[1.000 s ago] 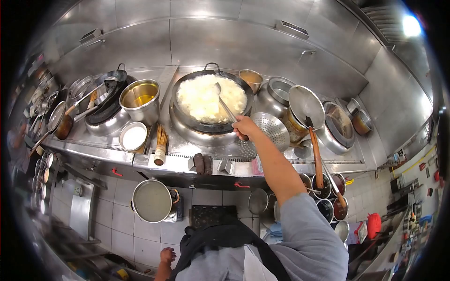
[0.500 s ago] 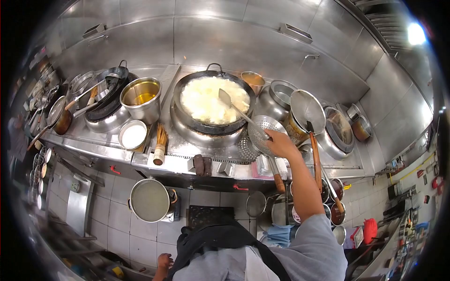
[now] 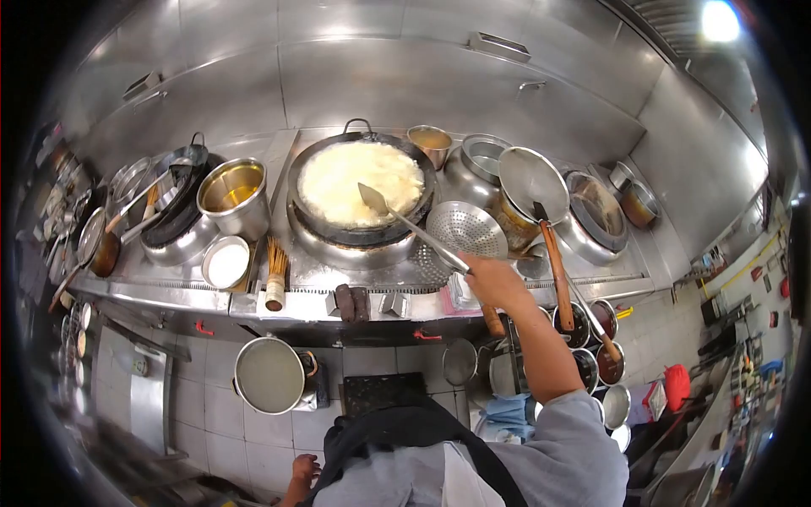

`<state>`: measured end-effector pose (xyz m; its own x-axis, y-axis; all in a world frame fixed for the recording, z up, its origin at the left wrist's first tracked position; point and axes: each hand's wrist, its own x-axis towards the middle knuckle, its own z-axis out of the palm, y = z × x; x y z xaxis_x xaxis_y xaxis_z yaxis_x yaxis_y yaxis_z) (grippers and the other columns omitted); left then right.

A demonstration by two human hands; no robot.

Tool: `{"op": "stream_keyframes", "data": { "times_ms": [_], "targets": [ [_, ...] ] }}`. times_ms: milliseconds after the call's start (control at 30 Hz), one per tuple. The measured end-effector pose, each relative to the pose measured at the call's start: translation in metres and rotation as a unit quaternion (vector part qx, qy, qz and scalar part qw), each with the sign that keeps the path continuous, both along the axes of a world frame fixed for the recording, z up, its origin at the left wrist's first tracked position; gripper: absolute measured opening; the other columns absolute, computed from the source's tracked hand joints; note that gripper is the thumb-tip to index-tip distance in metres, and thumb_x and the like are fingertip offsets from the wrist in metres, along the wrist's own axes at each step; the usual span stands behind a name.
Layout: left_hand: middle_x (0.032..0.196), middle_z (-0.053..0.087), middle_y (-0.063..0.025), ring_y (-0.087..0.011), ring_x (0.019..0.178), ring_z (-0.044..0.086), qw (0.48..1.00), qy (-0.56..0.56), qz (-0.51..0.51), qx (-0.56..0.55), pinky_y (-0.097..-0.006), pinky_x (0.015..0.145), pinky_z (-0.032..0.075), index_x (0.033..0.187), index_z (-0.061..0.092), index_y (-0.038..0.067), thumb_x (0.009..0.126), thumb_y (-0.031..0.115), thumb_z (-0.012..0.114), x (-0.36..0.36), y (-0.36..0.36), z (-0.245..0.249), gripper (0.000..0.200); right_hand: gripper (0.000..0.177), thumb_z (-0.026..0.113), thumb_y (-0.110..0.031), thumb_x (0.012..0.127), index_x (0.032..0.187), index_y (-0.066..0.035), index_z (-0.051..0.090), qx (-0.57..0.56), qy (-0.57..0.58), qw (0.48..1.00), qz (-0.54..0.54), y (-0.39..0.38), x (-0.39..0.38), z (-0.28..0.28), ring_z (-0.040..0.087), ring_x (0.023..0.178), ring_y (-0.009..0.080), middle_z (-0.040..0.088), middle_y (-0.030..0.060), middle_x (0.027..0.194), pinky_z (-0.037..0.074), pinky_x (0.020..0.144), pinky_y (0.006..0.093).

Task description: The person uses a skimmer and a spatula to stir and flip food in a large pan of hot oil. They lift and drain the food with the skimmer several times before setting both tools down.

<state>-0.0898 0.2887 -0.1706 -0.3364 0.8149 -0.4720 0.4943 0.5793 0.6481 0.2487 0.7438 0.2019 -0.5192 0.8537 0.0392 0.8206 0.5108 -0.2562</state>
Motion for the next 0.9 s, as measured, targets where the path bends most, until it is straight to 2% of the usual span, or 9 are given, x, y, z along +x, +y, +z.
{"op": "stream_keyframes", "data": {
  "times_ms": [67,433,467,500,567,767,800,867,900],
  "targets": [
    [0.077,0.064,-0.0130,-0.0275,0.065,0.061,0.999,0.036,-0.029,0.013,-0.0393,0.057,0.048,0.096,0.062,0.007,0.077,0.022,0.056,-0.004,0.001,-0.005,0.025,0.049,0.054,-0.015,0.081,0.129,-0.011,0.044,-0.001,-0.017,1.000,-0.023,-0.001,-0.008,-0.002,0.057,0.094,0.0394,0.059,0.0212,0.107,0.045,0.083,0.0462],
    [0.082,0.066,-0.0131,-0.0309,0.074,0.063,0.968,0.191,-0.153,0.063,-0.0426,0.068,0.051,0.094,0.066,0.009,0.074,0.028,0.061,0.004,-0.019,-0.018,0.028,0.049,0.056,-0.013,0.079,0.127,-0.012,0.047,0.041,0.041,0.990,-0.129,0.010,0.051,-0.011,0.057,0.094,0.0399,0.060,0.0218,0.103,0.045,0.080,0.0458],
    [0.089,0.067,-0.0106,-0.0307,0.086,0.063,0.969,0.178,-0.172,-0.022,-0.0394,0.077,0.050,0.093,0.070,0.015,0.070,0.036,0.063,0.007,-0.017,-0.022,0.032,0.049,0.057,-0.012,0.078,0.126,-0.012,0.047,0.022,0.041,0.987,-0.155,0.008,0.055,-0.015,0.057,0.093,0.0402,0.060,0.0225,0.102,0.045,0.079,0.0458],
    [0.089,0.067,-0.0106,-0.0307,0.086,0.063,0.968,0.179,-0.173,-0.022,-0.0394,0.077,0.050,0.093,0.070,0.015,0.070,0.036,0.063,0.009,-0.017,-0.026,0.032,0.049,0.057,-0.012,0.078,0.126,-0.012,0.047,0.022,0.042,0.987,-0.156,0.006,0.058,-0.020,0.057,0.093,0.0402,0.060,0.0225,0.102,0.045,0.079,0.0458],
    [0.090,0.067,-0.0093,-0.0304,0.085,0.063,0.980,0.089,-0.162,-0.076,-0.0403,0.076,0.050,0.094,0.069,0.020,0.071,0.039,0.061,0.009,-0.021,-0.032,0.031,0.053,0.058,-0.011,0.077,0.128,-0.012,0.044,0.017,0.167,0.972,-0.163,-0.004,0.064,-0.033,0.057,0.093,0.0411,0.060,0.0239,0.099,0.044,0.078,0.0460],
    [0.093,0.067,-0.0096,-0.0269,0.078,0.064,0.968,0.173,-0.184,-0.010,-0.0390,0.071,0.051,0.094,0.069,0.015,0.076,0.034,0.058,0.014,-0.012,-0.039,0.028,0.061,0.058,-0.010,0.077,0.134,-0.011,0.034,-0.049,0.200,0.958,-0.198,-0.041,0.083,-0.076,0.057,0.092,0.0411,0.060,0.0246,0.098,0.044,0.078,0.0465],
    [0.093,0.067,-0.0096,-0.0269,0.078,0.064,0.968,0.174,-0.179,-0.012,-0.0390,0.071,0.051,0.094,0.069,0.015,0.076,0.034,0.058,0.018,-0.008,-0.032,0.028,0.061,0.058,-0.010,0.077,0.134,-0.011,0.034,-0.050,0.201,0.959,-0.194,-0.045,0.088,-0.084,0.057,0.092,0.0411,0.060,0.0246,0.098,0.044,0.078,0.0465],
    [0.089,0.066,-0.0119,-0.0262,0.070,0.065,0.994,-0.044,0.042,-0.095,-0.0403,0.063,0.052,0.092,0.066,0.009,0.080,0.026,0.056,0.021,0.001,-0.016,0.023,0.059,0.057,-0.009,0.077,0.132,-0.010,0.037,-0.094,0.114,0.963,-0.223,-0.051,0.101,-0.100,0.057,0.095,0.0410,0.059,0.0246,0.103,0.044,0.081,0.0458],
    [0.089,0.066,-0.0119,-0.0262,0.070,0.065,0.993,-0.044,0.047,-0.095,-0.0403,0.063,0.052,0.092,0.066,0.009,0.080,0.026,0.056,0.029,0.004,-0.010,0.023,0.059,0.057,-0.009,0.077,0.132,-0.010,0.037,-0.095,0.114,0.964,-0.219,-0.053,0.104,-0.109,0.057,0.095,0.0410,0.059,0.0246,0.103,0.044,0.081,0.0458]
  ]
}}
